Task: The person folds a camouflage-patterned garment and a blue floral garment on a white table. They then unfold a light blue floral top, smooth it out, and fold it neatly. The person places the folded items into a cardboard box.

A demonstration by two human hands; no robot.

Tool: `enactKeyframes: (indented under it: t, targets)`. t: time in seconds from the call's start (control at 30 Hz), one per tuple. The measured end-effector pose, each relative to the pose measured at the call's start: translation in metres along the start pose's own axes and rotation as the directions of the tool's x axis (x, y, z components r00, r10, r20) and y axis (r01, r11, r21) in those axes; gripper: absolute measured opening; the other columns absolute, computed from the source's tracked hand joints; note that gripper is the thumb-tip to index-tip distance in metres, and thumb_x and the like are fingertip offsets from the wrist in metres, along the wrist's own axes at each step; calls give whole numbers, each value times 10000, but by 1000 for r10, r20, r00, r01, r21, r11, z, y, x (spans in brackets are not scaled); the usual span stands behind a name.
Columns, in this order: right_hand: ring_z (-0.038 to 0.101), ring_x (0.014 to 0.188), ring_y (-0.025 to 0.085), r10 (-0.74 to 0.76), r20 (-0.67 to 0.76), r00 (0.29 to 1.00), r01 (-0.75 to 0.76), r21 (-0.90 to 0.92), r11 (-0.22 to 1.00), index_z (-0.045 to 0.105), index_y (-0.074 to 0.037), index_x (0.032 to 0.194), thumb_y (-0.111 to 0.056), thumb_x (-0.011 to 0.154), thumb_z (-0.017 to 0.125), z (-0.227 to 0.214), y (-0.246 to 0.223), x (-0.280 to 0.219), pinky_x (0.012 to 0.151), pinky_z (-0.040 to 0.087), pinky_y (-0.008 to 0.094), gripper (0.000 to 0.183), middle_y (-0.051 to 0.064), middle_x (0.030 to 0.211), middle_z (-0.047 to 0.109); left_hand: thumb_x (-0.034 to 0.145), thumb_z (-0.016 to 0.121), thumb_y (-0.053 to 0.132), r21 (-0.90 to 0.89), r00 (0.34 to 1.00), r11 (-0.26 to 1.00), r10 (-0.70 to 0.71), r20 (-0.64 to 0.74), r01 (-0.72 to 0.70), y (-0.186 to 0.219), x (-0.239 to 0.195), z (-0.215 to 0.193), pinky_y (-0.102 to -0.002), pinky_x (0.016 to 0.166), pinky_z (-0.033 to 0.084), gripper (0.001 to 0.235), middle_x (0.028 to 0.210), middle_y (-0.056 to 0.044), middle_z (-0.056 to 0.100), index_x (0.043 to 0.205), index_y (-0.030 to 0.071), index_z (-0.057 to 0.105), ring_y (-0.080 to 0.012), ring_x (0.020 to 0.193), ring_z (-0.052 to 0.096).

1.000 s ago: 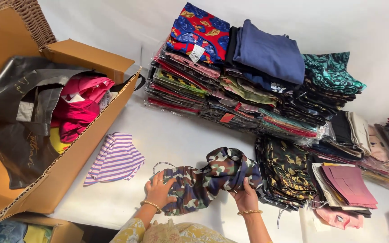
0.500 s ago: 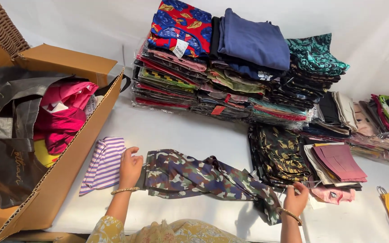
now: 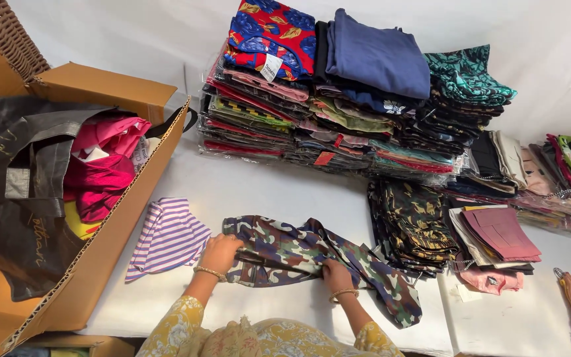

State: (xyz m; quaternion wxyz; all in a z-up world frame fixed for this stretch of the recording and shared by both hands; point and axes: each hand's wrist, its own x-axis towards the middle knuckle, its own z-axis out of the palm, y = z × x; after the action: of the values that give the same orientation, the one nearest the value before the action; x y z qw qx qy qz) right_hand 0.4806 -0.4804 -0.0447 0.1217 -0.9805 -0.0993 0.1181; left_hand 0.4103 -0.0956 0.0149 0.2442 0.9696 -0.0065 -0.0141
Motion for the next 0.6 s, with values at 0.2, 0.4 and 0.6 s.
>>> enactKeyframes:
  t: [0.2,0.4,0.6]
  targets:
    - [668,1060,378,-355,-401,845,483,285,828,612,-11,1269,-168,772,748,-126,-119,-23,933,521,439,539,201,1179,692,807,743,116,-292,953,918,205,-224,-267,55,20,-49,-440,892,465,153,932,-22,707,953,162,751,-271,959,634]
    - [747,910,204,-174,-293,940,322,598,734,689,-45,1186,-54,818,715,-134,-155,-9,817,579,314,369,89,1018,777,816,747,96,-393,822,760,314,-476,-518,155,23,-80,-424,1041,411,340,1126,-38,678,1148,139,683,-271,1102,597]
    - [667,813,74,-157,-357,921,365,645,671,754,-16,1037,-4,855,737,-238,-138,-38,746,539,235,183,52,898,777,749,788,127,-353,961,922,62,-268,-158,111,8,-43,-475,1123,296,708,1155,-19,650,1401,192,521,-241,1149,567]
